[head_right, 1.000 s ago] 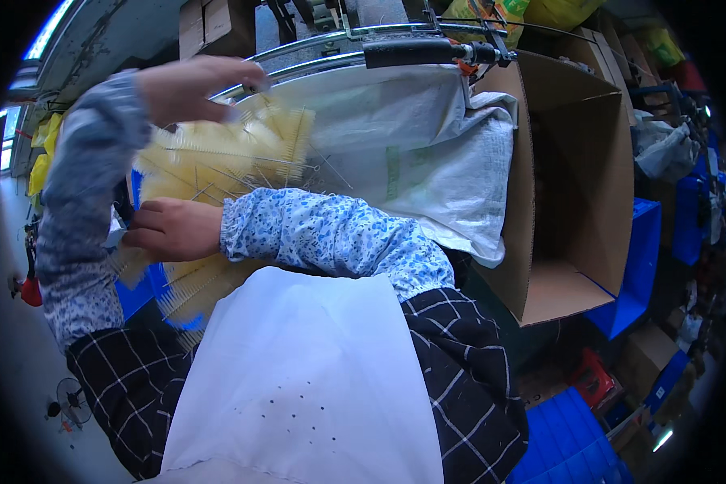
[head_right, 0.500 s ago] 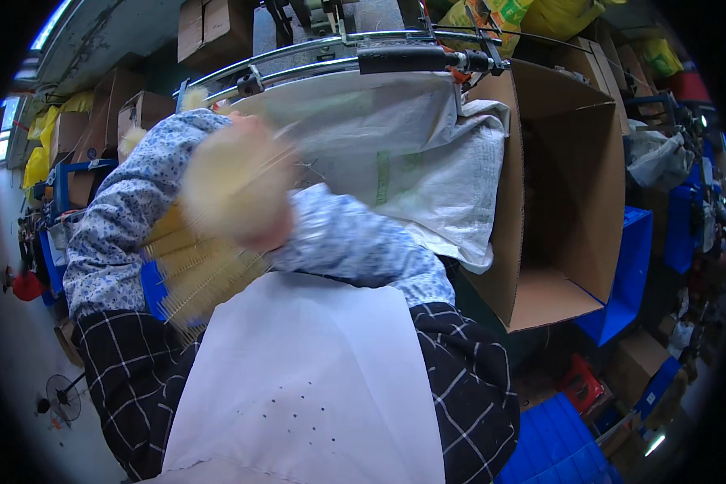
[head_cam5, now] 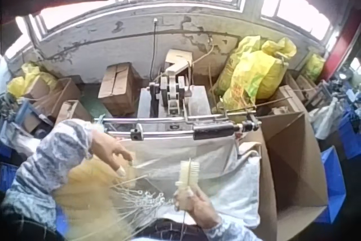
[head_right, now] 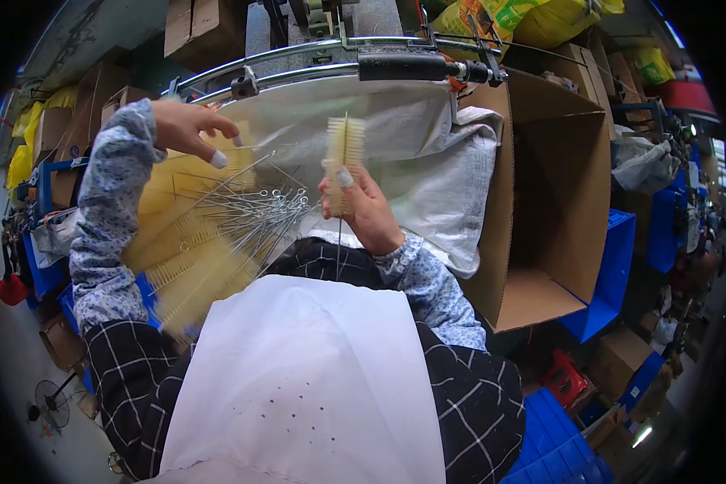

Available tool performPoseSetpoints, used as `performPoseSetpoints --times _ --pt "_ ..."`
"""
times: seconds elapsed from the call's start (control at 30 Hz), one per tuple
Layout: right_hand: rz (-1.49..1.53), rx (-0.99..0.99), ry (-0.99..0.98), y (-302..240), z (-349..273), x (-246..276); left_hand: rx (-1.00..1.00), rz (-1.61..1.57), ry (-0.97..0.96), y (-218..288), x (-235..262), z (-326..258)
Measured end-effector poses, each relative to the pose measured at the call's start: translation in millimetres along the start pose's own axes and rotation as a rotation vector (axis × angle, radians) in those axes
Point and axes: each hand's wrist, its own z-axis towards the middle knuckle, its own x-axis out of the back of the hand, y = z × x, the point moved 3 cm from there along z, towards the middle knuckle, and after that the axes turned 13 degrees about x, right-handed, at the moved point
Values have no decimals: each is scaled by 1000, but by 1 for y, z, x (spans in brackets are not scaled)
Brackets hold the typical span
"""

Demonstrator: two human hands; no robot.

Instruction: Manually selecting yellow brushes from a container and feeding them into a production machine for twisting or packaging.

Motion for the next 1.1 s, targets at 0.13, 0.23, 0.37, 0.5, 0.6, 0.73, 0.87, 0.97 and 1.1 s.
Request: performPoseSetpoints --times 0.13,0.23,0.37,0.5,0.6,0.73,0.87,0.97,1.1 --pt "-511 346 -120 -60 51 3 -2 125 -62 0 12 -19" --pt "-1364 811 -233 -105 108 32 24 217 8 0 -4 -27" --pt "-2072 940 -105 -128 170 60 -97 183 28 12 0 -50" --pt "-2287 845 -41 -112 207 69 -66 213 26 4 -21 -59" --pt "-2264 826 -10 -114 213 73 -67 189 268 5 -29 -71" --pt "-2226 798 -38 -118 217 69 -18 103 426 7 -28 -85" --pt "-2220 807 -84 -118 215 65 47 26 414 -2 -29 -95" --pt "-2204 806 -94 -117 214 65 20 -23 414 -3 -31 -104" --pt "-2156 835 -143 -119 213 65 -71 -41 358 -6 -34 -113"
